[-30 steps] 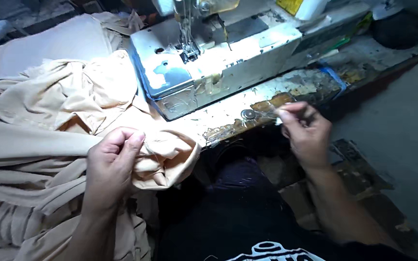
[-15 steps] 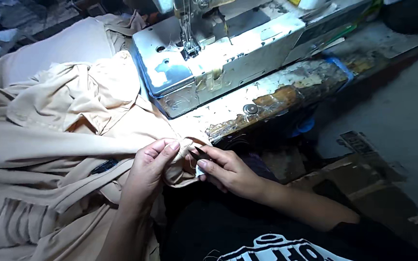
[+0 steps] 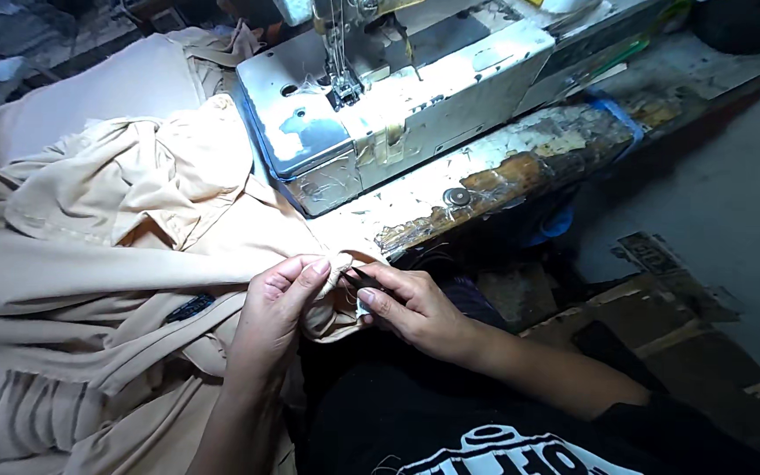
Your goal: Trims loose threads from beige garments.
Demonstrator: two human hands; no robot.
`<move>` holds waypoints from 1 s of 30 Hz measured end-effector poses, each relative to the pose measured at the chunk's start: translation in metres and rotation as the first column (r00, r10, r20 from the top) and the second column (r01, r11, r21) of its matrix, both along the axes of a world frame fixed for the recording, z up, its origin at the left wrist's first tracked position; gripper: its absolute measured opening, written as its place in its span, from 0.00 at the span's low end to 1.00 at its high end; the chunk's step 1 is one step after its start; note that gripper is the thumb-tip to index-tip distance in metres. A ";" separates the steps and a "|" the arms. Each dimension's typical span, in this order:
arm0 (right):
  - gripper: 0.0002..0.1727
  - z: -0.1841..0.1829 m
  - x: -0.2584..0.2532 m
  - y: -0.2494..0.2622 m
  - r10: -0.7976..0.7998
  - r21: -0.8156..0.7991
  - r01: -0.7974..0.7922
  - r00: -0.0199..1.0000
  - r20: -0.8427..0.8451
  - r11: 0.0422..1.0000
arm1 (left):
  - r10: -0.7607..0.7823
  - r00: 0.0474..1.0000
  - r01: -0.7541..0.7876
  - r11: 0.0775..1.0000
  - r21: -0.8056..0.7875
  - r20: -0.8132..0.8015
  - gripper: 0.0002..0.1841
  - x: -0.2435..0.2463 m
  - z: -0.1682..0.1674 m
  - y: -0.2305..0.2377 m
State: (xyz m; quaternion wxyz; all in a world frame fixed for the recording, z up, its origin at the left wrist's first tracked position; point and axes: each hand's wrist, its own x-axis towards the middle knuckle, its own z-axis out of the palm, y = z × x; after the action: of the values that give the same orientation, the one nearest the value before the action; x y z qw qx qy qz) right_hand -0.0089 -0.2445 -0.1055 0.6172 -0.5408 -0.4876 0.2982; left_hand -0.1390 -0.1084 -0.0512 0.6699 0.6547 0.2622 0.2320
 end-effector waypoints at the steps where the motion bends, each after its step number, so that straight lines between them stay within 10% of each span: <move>1: 0.17 0.000 0.000 0.000 -0.006 -0.001 0.006 1.000 0.006 1.000 | -0.004 1.000 0.004 1.000 0.009 -0.002 0.11 0.000 -0.001 0.000; 10: 0.16 0.002 -0.004 0.000 -0.048 0.011 0.048 0.999 0.017 0.999 | -0.023 1.000 0.023 0.999 0.035 0.006 0.11 -0.002 -0.002 -0.002; 16: 0.11 0.022 0.002 -0.017 0.019 0.636 -0.144 0.980 0.200 0.758 | -0.034 0.997 0.044 0.990 0.138 -0.069 0.11 0.000 -0.012 -0.001; 24: 0.12 0.001 0.004 0.005 -0.403 0.280 0.316 0.847 0.347 0.906 | -0.018 0.998 0.025 0.991 0.132 -0.053 0.13 0.000 -0.004 -0.006; 30: 0.05 0.004 0.007 0.000 -0.268 0.305 0.202 0.944 0.192 0.931 | -0.061 0.991 0.101 0.931 0.351 -0.123 0.10 -0.006 -0.004 -0.004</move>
State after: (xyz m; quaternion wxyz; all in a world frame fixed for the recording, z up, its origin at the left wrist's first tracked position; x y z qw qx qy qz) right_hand -0.0018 -0.2444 -0.1020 0.6583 -0.5331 -0.5246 0.0847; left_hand -0.1447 -0.1123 -0.0553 0.5339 0.7871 0.2251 0.2114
